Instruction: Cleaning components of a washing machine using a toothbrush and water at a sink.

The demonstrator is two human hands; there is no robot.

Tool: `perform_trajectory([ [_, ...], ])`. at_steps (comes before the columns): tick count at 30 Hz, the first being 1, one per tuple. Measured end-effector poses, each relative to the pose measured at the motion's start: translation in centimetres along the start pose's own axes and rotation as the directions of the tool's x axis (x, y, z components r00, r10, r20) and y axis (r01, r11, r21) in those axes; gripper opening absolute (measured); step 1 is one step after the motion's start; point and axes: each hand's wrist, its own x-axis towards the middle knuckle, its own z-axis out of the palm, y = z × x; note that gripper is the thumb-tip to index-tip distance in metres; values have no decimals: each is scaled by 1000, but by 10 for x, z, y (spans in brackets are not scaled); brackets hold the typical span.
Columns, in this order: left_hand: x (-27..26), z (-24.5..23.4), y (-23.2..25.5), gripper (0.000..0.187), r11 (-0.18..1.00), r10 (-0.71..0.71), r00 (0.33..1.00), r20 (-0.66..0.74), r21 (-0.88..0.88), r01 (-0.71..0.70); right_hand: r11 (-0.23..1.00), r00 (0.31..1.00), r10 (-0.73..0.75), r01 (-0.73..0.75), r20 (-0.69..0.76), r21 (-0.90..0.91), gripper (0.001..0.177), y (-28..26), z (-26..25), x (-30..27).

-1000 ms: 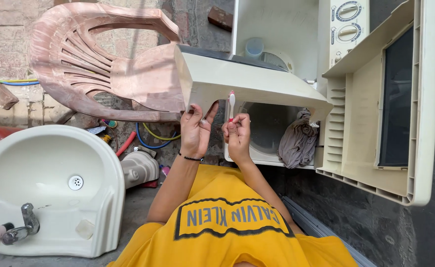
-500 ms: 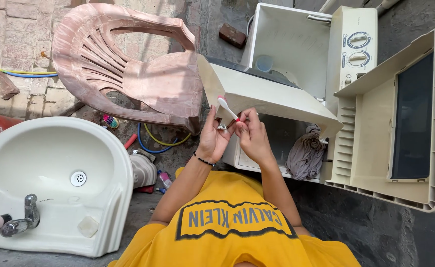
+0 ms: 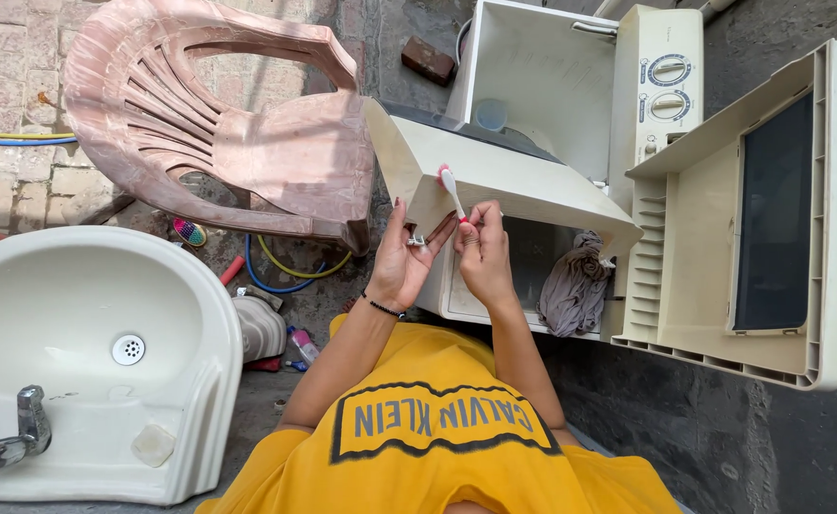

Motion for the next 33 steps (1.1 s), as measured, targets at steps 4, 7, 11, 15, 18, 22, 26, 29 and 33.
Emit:
perform_trajectory([
  [4, 5, -20, -8, 47, 1000, 5, 1000, -1, 27, -5, 999, 999, -35, 34, -24, -4, 11, -7, 12, -3],
  [7, 1, -3, 2, 49, 1000, 1, 1000, -14, 18, -1, 997, 994, -81, 81, -73, -2, 12, 26, -1, -9],
  [11, 0, 3, 0, 53, 999, -11, 1000, -20, 29, 12, 963, 958, 19, 60, -287, 262, 16, 86, -11, -24],
  [15, 20, -84, -26, 51, 999, -6, 992, 130, -49, 13, 981, 967, -148, 170, -207, 92, 16, 54, 37, -25],
  [18, 8, -24, -7, 49, 999, -1, 992, 130, -33, 5, 982, 970, -174, 183, -169, 43, 20, 50, 24, -17],
  [22, 1, 10, 3, 50, 998, 2, 999, -54, 68, 2, 934, 912, 112, 40, -396, 355, 19, 108, -7, -27],
  [26, 20, -54, -13, 49, 994, -11, 997, 82, -107, 20, 982, 998, -54, 47, 37, 184, 14, 79, -11, -22],
  [29, 11, -29, -4, 48, 973, 0, 985, 171, -227, 39, 996, 988, -83, 80, 134, 24, 13, 66, -26, -12],
  [33, 13, -6, 4, 52, 995, -33, 999, 22, -97, 35, 997, 956, -14, -8, 294, 74, 12, 62, -27, -14],
])
